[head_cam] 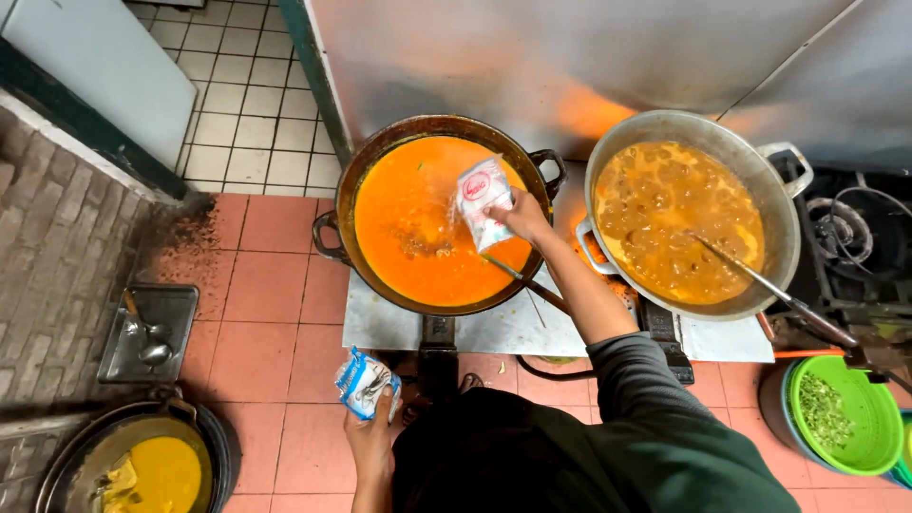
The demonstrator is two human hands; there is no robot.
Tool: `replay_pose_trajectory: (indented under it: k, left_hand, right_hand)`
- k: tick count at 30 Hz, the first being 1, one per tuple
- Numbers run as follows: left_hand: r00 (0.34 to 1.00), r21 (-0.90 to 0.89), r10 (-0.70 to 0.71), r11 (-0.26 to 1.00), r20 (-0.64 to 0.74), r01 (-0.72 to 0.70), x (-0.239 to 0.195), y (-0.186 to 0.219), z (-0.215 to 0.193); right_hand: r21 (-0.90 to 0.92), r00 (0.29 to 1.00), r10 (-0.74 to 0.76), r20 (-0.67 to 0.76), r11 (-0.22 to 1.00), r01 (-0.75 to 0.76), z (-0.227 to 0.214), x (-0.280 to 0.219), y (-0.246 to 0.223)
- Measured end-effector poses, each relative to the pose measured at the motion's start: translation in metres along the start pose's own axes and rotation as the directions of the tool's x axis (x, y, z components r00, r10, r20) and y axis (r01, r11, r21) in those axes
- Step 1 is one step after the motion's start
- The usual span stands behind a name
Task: Adding seasoning packets and stirring large pots of curry in a kitchen area.
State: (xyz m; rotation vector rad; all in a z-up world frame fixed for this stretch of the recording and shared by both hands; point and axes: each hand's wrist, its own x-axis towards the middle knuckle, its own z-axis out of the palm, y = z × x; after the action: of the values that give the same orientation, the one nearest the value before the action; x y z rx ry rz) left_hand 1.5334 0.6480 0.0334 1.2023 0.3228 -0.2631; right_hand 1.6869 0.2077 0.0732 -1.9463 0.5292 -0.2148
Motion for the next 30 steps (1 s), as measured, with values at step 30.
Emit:
replay_pose_trajectory:
  k: [30]
  left_hand:
    - [0.934, 0.123, -0.179, 0.981, 0.309, 0.147, 0.061, 0.050, 0.013]
  right_hand:
    - [0.185, 0.978, 0.132, -0.163, 0.978, -0.101, 0.012, -0.048, 0.046]
